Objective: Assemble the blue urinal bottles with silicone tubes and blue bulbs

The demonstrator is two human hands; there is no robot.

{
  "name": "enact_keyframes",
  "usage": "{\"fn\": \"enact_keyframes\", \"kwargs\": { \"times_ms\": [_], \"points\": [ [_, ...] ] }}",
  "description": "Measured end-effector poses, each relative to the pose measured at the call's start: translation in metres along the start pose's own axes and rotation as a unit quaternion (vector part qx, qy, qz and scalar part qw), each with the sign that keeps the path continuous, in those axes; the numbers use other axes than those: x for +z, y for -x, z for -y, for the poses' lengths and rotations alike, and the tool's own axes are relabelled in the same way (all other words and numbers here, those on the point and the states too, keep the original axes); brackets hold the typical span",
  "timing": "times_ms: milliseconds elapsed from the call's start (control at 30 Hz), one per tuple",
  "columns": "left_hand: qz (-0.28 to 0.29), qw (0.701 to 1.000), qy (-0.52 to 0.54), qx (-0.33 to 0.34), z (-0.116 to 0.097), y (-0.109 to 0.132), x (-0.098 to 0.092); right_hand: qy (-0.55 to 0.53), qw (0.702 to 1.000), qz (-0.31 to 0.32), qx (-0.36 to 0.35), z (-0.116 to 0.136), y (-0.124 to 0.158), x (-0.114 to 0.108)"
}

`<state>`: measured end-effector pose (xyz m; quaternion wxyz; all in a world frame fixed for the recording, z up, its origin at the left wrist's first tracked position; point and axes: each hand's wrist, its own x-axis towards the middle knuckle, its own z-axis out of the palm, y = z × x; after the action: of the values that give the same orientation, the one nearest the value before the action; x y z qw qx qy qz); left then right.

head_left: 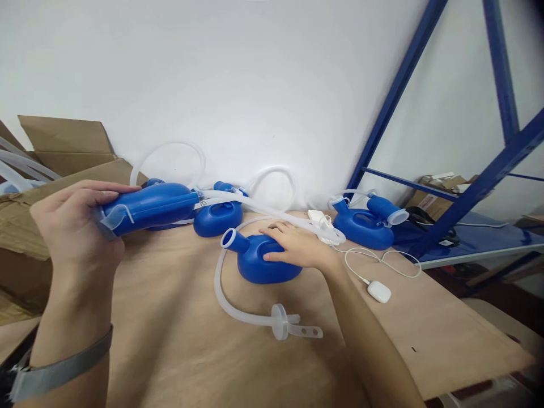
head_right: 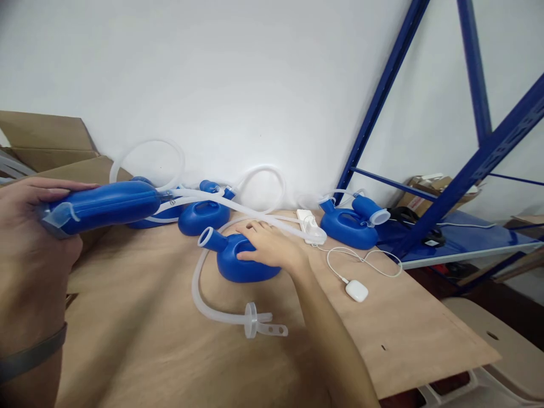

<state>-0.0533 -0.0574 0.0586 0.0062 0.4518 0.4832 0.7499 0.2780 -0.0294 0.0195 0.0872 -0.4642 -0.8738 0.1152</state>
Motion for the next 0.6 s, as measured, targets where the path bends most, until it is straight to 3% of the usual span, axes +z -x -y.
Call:
{"fn": "enact_keyframes", "kwargs": {
  "times_ms": [100,267,400,467,500,600],
  "points": [
    [-0.038,0.999,0.014,0.015,0.023,-0.004,0.003,-0.005,0.994,0.1,0.04,-0.025,-0.012,0.007],
    [0.062,0.984,-0.166,-0.031,0.046,-0.003,0.004,-0.015,0.987,0.148,0.06,-0.036,-0.012,0.002],
    [0.113,0.964,-0.205,-0.123,0.049,0.0,0.004,0.063,0.988,0.101,0.102,-0.005,0.013,-0.006],
    [0.116,0.962,-0.179,-0.173,0.055,-0.002,0.005,0.102,0.991,0.072,0.051,0.021,0.025,-0.005],
    [0.12,0.96,-0.159,-0.197,0.058,-0.003,0.005,0.106,0.991,0.084,0.023,0.035,0.029,-0.002],
    [0.137,0.956,-0.108,-0.234,0.068,-0.013,0.002,0.127,0.97,0.206,-0.038,0.072,0.025,0.02]
  ]
}}
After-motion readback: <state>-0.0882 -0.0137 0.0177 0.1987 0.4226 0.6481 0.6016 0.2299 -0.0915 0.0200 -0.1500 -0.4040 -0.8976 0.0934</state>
